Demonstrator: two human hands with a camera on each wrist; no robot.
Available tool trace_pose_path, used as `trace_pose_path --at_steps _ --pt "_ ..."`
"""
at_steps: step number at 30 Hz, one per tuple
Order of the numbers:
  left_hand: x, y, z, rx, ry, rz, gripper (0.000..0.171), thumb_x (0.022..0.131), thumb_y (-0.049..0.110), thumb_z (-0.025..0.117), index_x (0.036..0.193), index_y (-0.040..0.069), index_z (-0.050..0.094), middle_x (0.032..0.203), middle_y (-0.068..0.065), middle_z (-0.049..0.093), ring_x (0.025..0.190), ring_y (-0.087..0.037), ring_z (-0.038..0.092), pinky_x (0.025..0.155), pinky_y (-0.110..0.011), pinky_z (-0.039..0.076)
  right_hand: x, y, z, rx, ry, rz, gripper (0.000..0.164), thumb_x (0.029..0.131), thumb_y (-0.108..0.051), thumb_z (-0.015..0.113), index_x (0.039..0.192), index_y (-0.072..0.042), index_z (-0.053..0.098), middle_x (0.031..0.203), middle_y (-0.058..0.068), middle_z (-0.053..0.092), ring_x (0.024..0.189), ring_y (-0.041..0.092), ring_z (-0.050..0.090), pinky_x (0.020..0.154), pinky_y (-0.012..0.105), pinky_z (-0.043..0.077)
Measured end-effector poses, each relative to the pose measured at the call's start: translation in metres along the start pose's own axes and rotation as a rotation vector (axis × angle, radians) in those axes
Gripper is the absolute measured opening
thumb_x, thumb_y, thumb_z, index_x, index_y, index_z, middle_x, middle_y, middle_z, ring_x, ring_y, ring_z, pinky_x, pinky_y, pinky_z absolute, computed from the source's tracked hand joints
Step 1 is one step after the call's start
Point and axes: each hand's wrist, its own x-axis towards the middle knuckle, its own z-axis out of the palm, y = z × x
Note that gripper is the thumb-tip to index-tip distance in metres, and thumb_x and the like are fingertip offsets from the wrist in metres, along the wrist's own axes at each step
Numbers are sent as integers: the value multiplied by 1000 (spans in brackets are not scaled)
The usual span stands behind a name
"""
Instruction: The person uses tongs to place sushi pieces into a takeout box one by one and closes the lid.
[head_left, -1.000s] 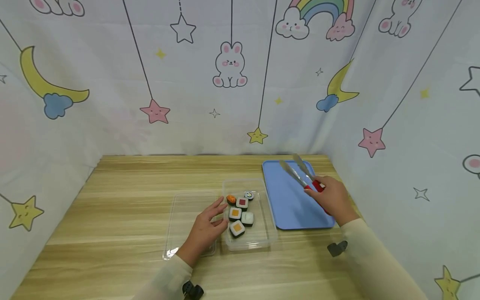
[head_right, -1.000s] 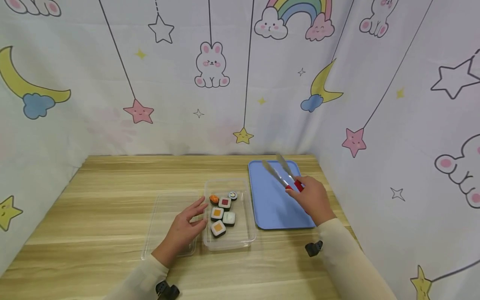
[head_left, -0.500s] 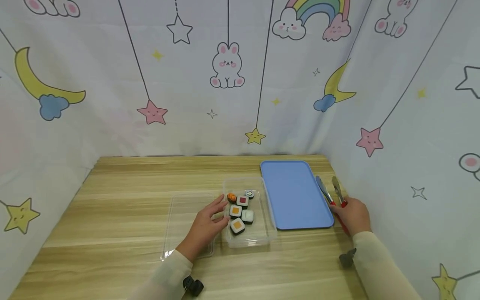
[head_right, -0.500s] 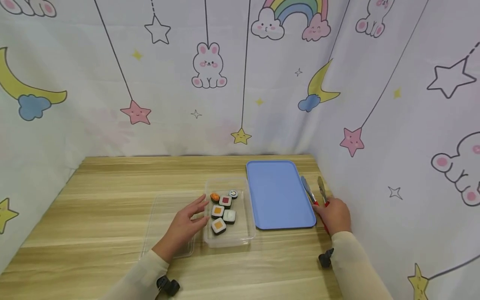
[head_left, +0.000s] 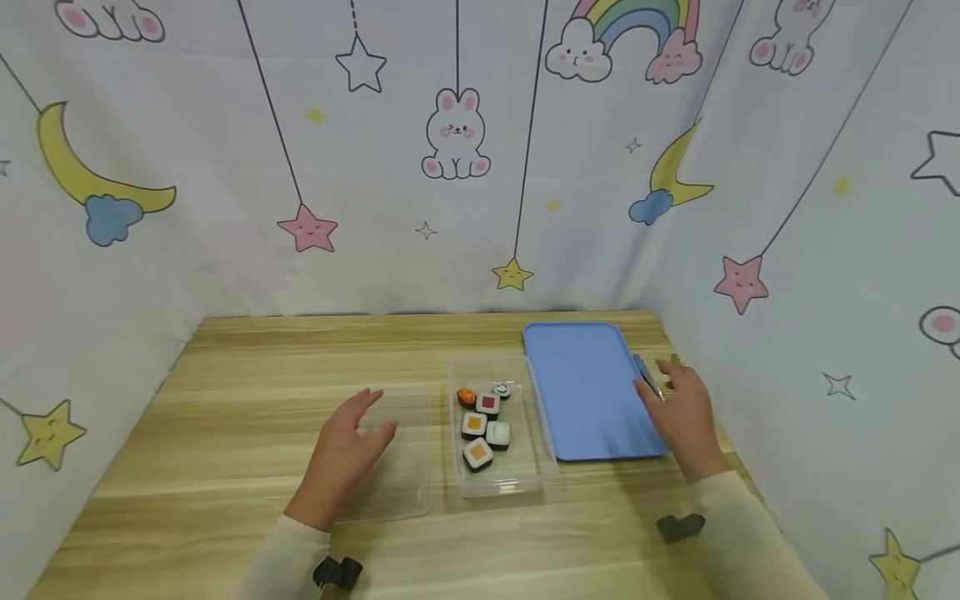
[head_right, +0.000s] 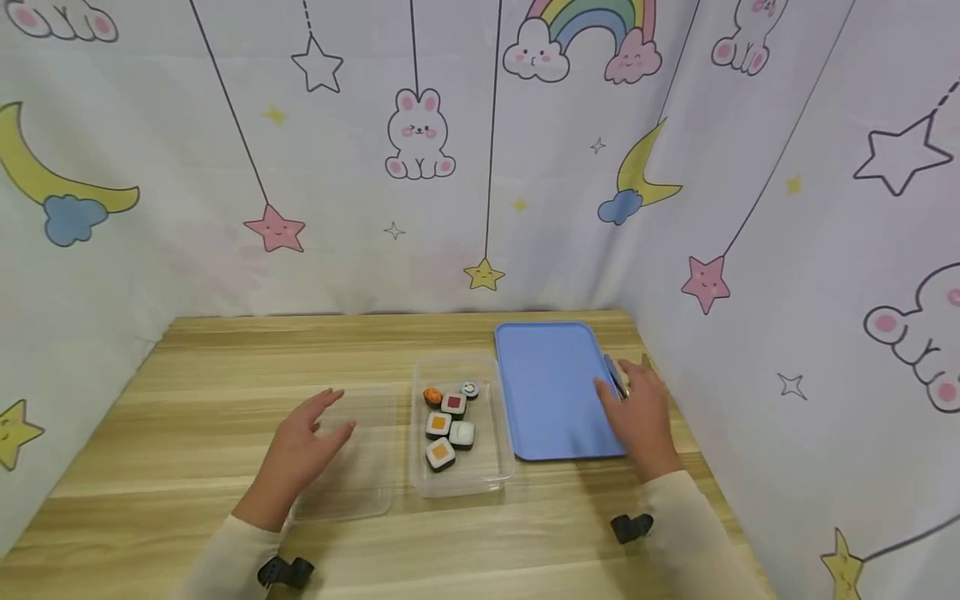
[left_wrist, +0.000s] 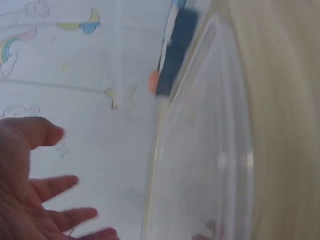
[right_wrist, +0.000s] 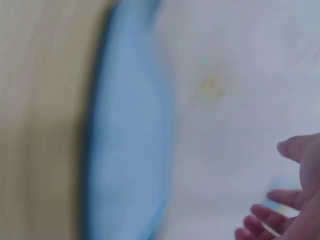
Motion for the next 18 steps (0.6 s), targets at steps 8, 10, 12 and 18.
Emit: trace_pose_path --at_steps 8,10,12,18 --pt "-2 -21 -25 157 -89 -161 76 99 36 66 156 -6 38 156 -35 37 143 -54 36 114 -68 38 -69 -161 66 649 -554 -26 58 101 -25 69 153 -8 50 144 14 59 128 32 59 106 43 54" --pt "-2 -23 -24 134 -97 -182 78 98 37 67 156 -7 38 155 -35 39 142 -54 38 112 -68 39 -85 -187 89 713 -701 40 68 101 -28 70 159 -9 41 152 16 51 137 35 52 111 50 49" --pt "-2 -23 -22 122 -95 -204 77 98 37 67 156 -7 39 155 -35 40 142 -54 38 111 -69 40 -94 -206 113 729 -787 100 77 100 -31 70 164 -11 31 161 17 41 146 38 42 115 57 44" --pt "-2 -22 -20 141 -81 -230 75 98 35 67 154 -7 41 152 -37 43 139 -56 40 109 -70 42 -98 -232 174 613 -735 217 90 96 -41 72 166 -11 24 169 17 25 153 41 25 118 66 34"
